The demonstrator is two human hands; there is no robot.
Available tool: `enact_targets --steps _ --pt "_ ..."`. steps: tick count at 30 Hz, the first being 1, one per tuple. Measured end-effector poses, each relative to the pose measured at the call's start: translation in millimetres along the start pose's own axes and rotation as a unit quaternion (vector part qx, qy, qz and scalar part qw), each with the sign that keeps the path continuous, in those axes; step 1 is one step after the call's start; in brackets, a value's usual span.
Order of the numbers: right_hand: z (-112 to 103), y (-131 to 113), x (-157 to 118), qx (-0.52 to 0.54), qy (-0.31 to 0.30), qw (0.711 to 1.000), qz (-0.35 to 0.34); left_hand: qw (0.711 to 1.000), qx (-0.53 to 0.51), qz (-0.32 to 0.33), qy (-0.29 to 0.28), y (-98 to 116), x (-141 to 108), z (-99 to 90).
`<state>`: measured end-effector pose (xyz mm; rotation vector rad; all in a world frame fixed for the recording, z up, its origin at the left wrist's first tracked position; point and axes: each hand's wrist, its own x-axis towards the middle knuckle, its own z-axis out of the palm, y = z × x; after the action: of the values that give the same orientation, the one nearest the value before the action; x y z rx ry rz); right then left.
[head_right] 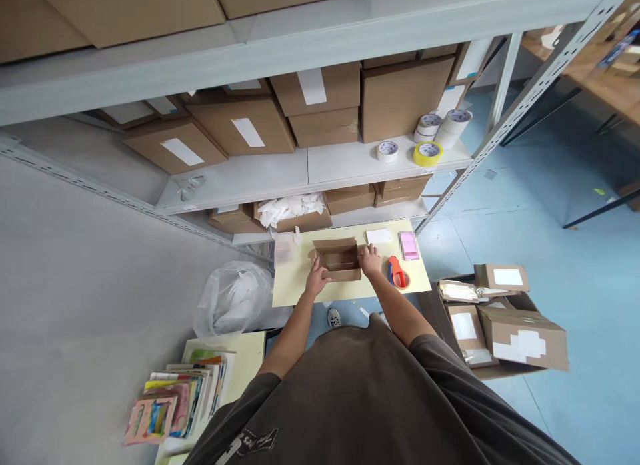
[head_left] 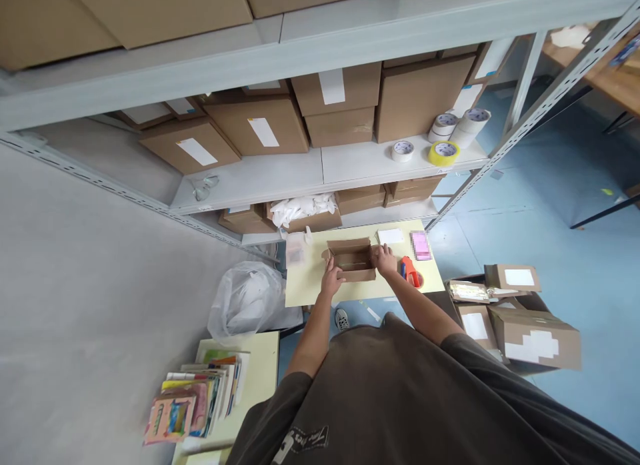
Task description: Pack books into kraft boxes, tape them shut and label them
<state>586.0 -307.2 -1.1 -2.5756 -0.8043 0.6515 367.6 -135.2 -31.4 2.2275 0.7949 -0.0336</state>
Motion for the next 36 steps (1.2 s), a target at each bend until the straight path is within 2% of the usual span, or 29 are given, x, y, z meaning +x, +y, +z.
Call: enact_targets --steps 4,8,10,14,19,25,28,32,34,36 --pt "0 3 6 -0.044 0.001 0.998 -0.054 1.0 0.006 -0.004 -0.015 3 -2 -0.3" --pt "-3 -1 17 -0.069 -0.036 0.986 -0.15 0.999 0.02 -0.01 -0.044 5 0 -6.2" --pt "-3 -4 23 -0.097 -0.055 0.978 -0.175 0.999 0.025 -0.016 -0.045 6 3 -8.0" --pt "1 -6 33 -0.122 -0.09 0.982 -0.114 0.999 0.021 -0.028 -0.033 7 8 -4.5" --pt "3 4 41 -0.05 -0.134 0.987 -0.07 0.999 -0.001 -0.04 -0.015 6 3 10.3" --pt "6 0 49 -0.041 -0.143 0.988 -0.028 0.999 0.009 -0.026 0.022 3 -5 27.8" --pt "8 -9 44 -0.081 -0.096 0.992 -0.024 0.996 0.032 -0.013 0.088 2 -13 38.5" --pt "12 -23 24 -0.091 0.022 0.995 -0.022 0.986 0.033 -0.013 0.164 -3 -28 46.6" --pt "14 -36 13 -0.072 0.086 0.993 -0.037 0.985 0.018 -0.007 0.174 -10 -33 41.3" --pt "18 -57 7 -0.055 0.124 0.986 -0.094 0.984 -0.003 0.015 0.179 -22 -34 27.1"
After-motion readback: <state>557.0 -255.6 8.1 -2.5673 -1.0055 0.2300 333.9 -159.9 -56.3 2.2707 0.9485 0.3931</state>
